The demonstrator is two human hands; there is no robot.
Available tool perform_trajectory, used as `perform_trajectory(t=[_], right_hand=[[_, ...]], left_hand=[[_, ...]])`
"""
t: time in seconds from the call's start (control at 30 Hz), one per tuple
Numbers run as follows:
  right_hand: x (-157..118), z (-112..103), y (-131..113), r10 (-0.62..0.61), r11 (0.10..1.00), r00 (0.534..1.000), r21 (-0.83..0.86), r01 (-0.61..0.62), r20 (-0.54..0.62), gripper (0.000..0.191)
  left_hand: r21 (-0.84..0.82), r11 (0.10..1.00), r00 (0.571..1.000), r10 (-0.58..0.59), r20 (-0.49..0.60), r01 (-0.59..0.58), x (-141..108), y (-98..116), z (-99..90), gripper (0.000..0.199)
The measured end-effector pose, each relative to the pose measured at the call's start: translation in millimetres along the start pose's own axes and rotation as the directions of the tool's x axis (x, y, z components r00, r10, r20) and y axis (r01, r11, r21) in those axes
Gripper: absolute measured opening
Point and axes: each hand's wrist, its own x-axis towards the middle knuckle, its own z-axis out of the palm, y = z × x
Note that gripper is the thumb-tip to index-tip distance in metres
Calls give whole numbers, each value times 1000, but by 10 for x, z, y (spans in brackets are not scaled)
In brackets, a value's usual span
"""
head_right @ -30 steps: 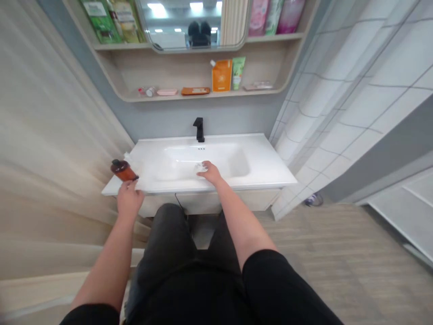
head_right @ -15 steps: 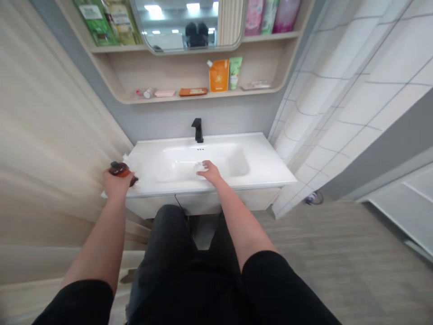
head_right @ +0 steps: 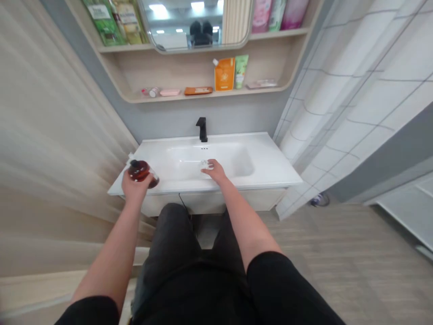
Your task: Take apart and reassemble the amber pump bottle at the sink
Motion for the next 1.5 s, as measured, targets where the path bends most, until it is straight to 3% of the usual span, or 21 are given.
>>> perform_trajectory(t=[0.13,0.23,0.3,0.4,0.47,0.53,0.6,0.7,0.83,0.93,1.0,1.07,1.1,1.13,1.23,1.3,1.43,1.5], right_hand=[[-31,17,-79,-9,1000,999,7,9,-53,68],[-75,-167,-132,-64,998,991,4,65,-120,70],[-105,-475,-121,-123,992,977,-62,114,-176,71],[-154,-1169,-10,-183,966,924,-238,104,-337,70],[-198,-1663,102,-200,945,862,-324,44,-465,66],[-249,-2061,213,-164,918,795,-385,-93,-584,65],[-293,-2306,299,-97,885,736,-397,-245,-670,66],[-323,-2410,342,-39,856,700,-385,-345,-713,70],[-339,-2337,209,-69,849,674,-398,-347,-735,81],[-373,-2167,11,-286,819,624,-524,-235,-727,90],[-396,-1902,-125,-397,800,683,-596,-71,-614,80],[-409,-1479,-243,-368,822,863,-555,128,-346,64],[-410,-1223,-291,-324,856,930,-474,209,-175,65],[-406,-953,-333,-277,895,961,-372,247,-27,75],[-373,-211,-421,-133,983,963,-95,159,234,108],[-339,117,-454,-145,989,949,23,144,282,108],[-286,323,-458,-182,980,947,128,152,266,73],[-287,302,-432,-168,982,947,134,135,275,73]], left_hand=[[-160,986,997,62,54,-53,-303,200,520,73],[-266,963,995,57,79,-34,-362,290,821,72],[-308,951,991,56,118,-17,-325,321,948,71],[-343,939,980,48,195,22,-244,328,1039,70],[-347,936,973,28,229,55,-217,311,1055,72],[-346,935,969,13,246,75,-220,282,1056,76],[-353,933,966,19,257,75,-238,248,1057,79],[-367,928,962,34,271,71,-259,207,1073,81],[-386,918,955,28,296,93,-244,187,1101,82],[-400,910,954,18,299,108,-215,215,1117,81],[-393,913,954,12,300,112,-207,272,1141,81],[-405,907,951,19,307,113,-222,369,1194,80],[-425,898,949,32,315,110,-240,432,1233,80],[-452,886,945,54,321,103,-266,502,1282,80],[-532,846,941,146,305,41,-378,726,1458,86],[-562,827,943,193,269,-9,-458,849,1566,93],[-572,820,934,223,280,-24,-507,972,1641,87],[-606,795,908,278,315,-33,-445,1004,1601,70]])
